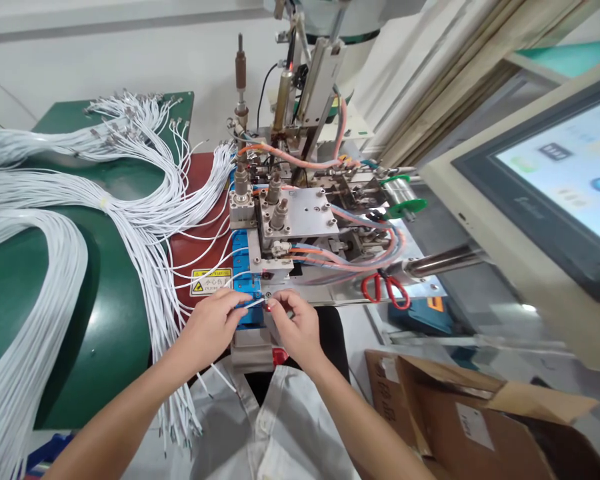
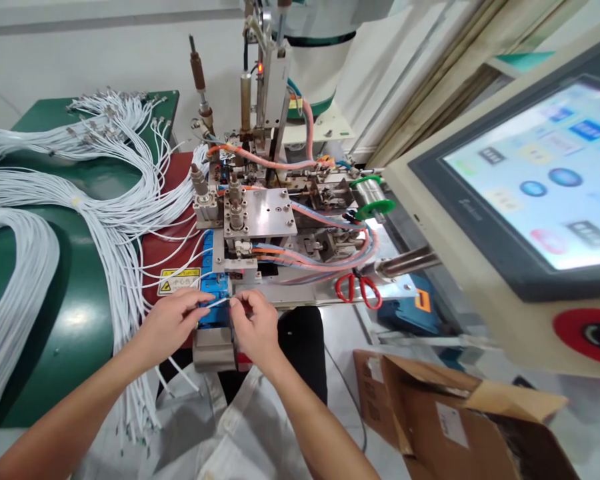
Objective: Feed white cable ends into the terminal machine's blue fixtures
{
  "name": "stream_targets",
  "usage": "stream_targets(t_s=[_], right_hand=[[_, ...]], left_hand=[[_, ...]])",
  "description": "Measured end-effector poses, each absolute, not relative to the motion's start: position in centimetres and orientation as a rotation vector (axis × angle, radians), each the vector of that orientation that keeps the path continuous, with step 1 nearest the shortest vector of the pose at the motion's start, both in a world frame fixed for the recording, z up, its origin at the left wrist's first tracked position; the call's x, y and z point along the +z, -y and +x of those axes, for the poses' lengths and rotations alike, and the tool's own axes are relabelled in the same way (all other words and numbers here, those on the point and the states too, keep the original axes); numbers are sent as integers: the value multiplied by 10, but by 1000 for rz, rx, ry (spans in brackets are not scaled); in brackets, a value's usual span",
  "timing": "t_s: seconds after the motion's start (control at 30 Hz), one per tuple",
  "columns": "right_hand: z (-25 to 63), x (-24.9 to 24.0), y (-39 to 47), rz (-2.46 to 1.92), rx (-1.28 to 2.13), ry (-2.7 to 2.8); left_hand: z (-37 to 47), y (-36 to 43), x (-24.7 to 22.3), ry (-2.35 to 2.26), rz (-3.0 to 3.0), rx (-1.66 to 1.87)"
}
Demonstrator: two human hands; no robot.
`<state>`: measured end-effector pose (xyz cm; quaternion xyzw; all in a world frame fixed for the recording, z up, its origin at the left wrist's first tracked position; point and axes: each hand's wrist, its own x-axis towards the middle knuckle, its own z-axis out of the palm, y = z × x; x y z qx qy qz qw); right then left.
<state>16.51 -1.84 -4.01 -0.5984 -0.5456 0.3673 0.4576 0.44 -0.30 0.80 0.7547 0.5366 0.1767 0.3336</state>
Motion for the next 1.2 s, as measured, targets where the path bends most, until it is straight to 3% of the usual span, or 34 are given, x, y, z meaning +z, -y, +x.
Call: stream_targets(t_s=[0.5,0.77,1.1,1.2], right_hand=[[173,-49,6,-1525,1317,1289],[162,-61,4,-1581,949,1530],[177,-64,6,-1532,976,1130],[187,-60,9,-1460,1010,1042]], left_hand=[[5,-3,1,-1537,2127,330],[2,0,-2,-1497,2237,371],[-5,20,14,-1407,2598,261],[-13,39,28,-1153,2543,96]])
